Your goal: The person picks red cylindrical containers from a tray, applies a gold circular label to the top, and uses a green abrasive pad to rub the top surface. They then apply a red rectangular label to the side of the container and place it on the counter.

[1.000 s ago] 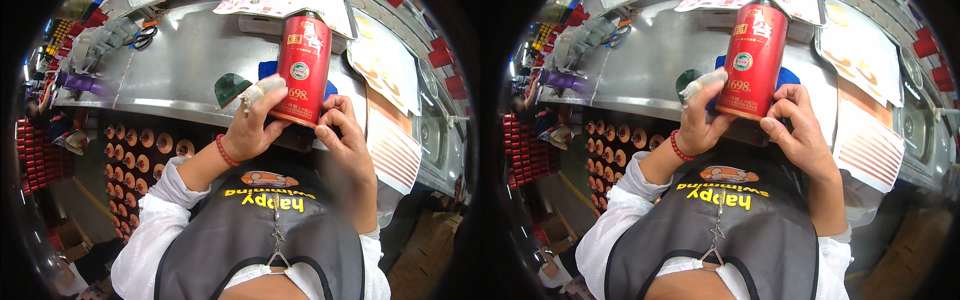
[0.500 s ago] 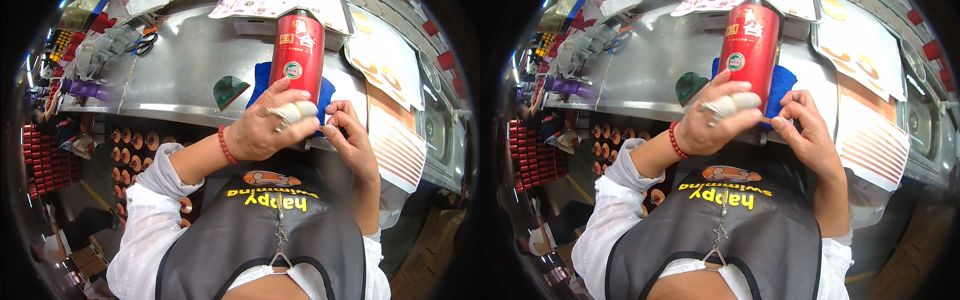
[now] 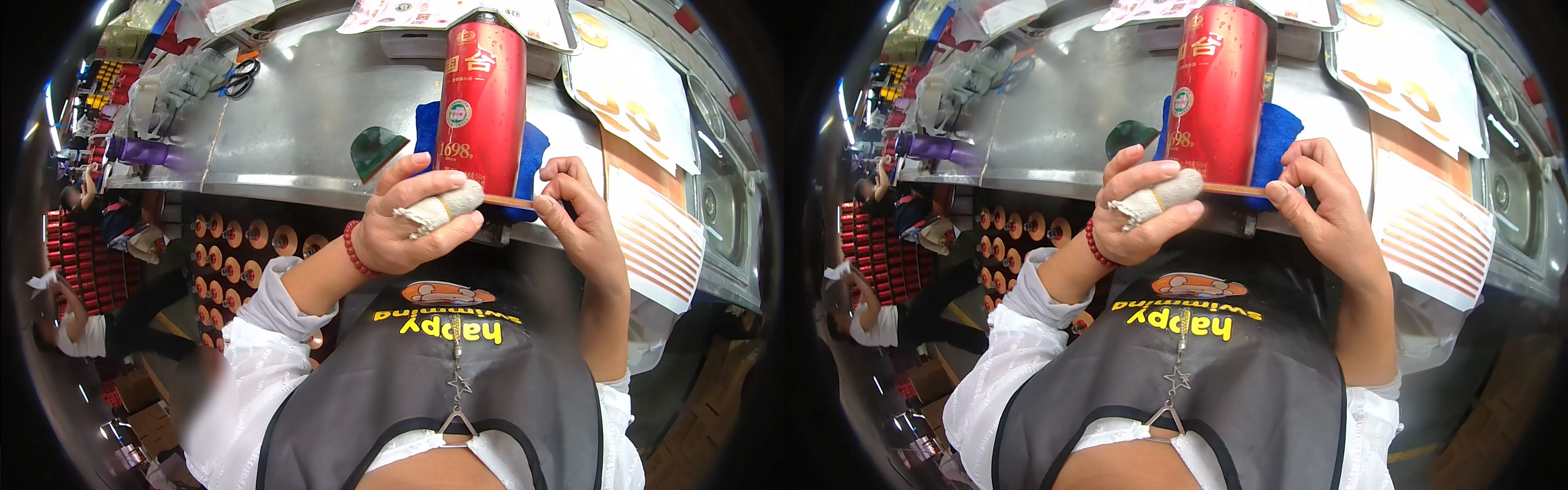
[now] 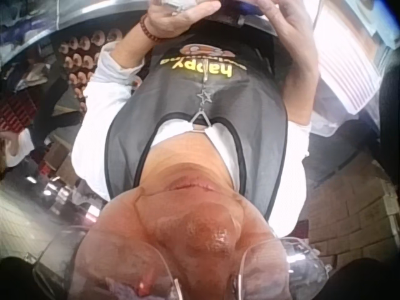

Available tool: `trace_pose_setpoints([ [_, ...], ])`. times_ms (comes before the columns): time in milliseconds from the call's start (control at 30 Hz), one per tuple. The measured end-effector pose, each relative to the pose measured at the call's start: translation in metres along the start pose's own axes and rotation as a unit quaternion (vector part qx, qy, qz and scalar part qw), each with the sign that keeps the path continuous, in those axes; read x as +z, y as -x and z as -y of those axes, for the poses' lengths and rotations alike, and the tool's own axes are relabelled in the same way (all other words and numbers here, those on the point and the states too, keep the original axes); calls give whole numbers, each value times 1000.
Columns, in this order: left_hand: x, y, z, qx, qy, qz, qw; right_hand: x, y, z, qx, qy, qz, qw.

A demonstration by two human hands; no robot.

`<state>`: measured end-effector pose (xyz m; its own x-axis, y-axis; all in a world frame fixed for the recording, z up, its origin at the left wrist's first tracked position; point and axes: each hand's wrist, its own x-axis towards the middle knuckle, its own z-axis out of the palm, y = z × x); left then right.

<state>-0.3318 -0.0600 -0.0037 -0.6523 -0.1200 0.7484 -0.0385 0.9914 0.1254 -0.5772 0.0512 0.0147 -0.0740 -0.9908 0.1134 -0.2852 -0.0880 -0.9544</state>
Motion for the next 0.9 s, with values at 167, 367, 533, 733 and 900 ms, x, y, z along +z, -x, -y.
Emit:
trace_pose_setpoints([
  [167,7,-18,3,22,6,33,999,1,1,-5,11,1,-1,1000],
  [367,27,-11,12,-133,156,-61,977,0,3,1,5,-11,-1,1000],
  [533,21,1,11,-121,91,-61,987,-2,4,-2,2,-3,0,1000],
  [733,3,-8,5,37,42,20,998,-3,5,-6,7,-11,0,1000],
  [900,16,-34,4,6,26,48,998,-3,6,-6,10,-21,-6,1000],
])
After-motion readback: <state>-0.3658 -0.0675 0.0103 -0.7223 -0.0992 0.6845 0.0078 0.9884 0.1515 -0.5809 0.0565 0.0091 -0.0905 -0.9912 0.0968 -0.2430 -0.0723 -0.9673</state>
